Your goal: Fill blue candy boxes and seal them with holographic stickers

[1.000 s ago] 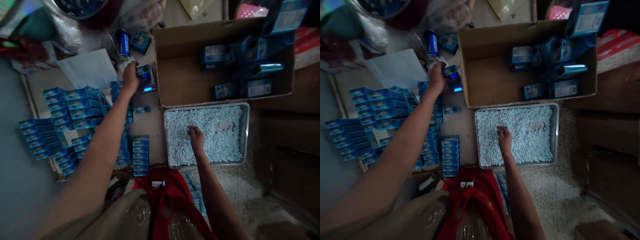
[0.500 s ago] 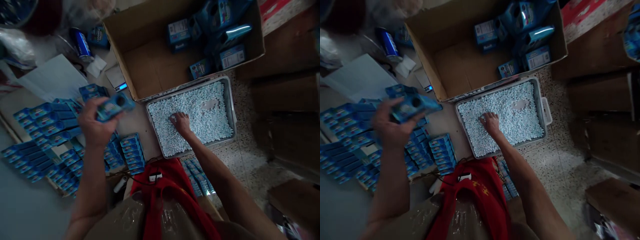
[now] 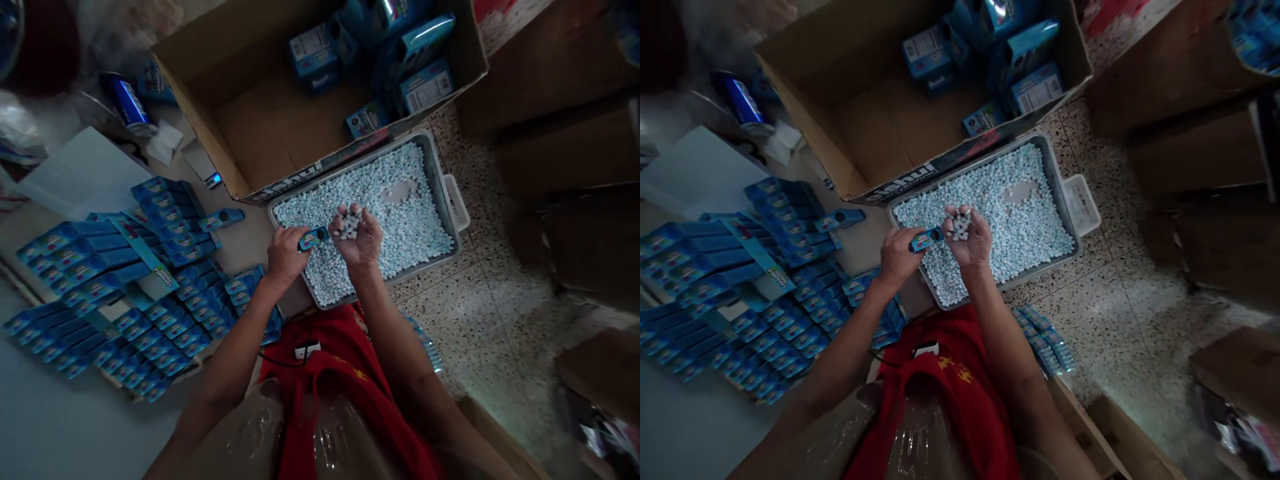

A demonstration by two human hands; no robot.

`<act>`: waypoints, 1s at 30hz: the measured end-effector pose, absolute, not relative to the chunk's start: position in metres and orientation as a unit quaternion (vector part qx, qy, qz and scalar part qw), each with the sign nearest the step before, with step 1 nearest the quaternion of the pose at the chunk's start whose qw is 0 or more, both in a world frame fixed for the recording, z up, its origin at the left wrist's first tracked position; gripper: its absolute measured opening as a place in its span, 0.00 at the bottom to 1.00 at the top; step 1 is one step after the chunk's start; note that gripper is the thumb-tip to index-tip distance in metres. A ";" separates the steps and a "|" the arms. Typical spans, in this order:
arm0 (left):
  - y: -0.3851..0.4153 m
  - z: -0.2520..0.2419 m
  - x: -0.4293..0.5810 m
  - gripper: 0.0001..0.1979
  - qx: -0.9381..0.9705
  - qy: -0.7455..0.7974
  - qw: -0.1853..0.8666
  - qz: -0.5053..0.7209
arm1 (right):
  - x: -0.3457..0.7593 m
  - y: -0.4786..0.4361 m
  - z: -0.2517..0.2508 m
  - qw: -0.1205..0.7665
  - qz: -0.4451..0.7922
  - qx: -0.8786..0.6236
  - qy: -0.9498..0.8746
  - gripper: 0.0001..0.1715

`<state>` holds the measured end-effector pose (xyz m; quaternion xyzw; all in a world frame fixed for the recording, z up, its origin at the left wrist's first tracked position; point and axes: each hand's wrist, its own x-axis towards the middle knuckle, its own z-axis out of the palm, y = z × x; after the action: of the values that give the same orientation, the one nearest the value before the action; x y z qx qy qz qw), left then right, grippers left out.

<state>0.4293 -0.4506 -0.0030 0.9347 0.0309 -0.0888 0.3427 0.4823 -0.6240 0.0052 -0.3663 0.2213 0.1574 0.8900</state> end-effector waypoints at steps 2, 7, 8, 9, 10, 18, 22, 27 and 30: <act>-0.452 -0.002 0.431 0.18 0.936 0.027 0.338 -0.091 | 0.483 -0.614 0.011 0.901 0.128 -0.364 0.197 0.13; -0.458 0.001 0.437 0.18 0.933 0.027 0.342 -0.106 | 0.480 -0.600 0.022 0.875 0.105 -0.446 0.154 0.13; -0.459 0.001 0.438 0.18 0.932 0.026 0.344 -0.107 | 0.479 -0.598 0.023 0.869 0.103 -0.461 0.150 0.14; -0.460 0.000 0.439 0.19 0.932 0.025 0.346 -0.107 | 0.479 -0.597 0.023 0.865 0.098 -0.469 0.147 0.15; -0.461 -0.001 0.439 0.19 0.932 0.025 0.346 -0.106 | 0.479 -0.597 0.022 0.865 0.090 -0.470 0.149 0.16; -0.451 -0.006 0.428 0.22 0.943 -0.008 0.329 -0.049 | 0.487 -0.634 -0.016 0.881 0.076 -0.269 0.381 0.13; -0.436 -0.008 0.421 0.20 0.933 0.027 0.359 -0.004 | 0.474 -0.660 -0.029 0.838 0.139 -0.266 0.455 0.11; -0.424 -0.002 0.423 0.16 0.882 0.091 0.461 0.012 | 0.448 -0.673 -0.033 0.774 0.190 -0.379 0.470 0.06; -0.413 0.020 0.424 0.15 0.846 0.113 0.521 0.017 | 0.443 -0.675 -0.037 0.764 0.200 -0.390 0.474 0.05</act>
<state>0.4236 -0.4131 0.0204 0.8461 0.1125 0.0168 0.5207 0.4428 -0.6753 -0.0372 -0.3898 0.4739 0.1998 0.7639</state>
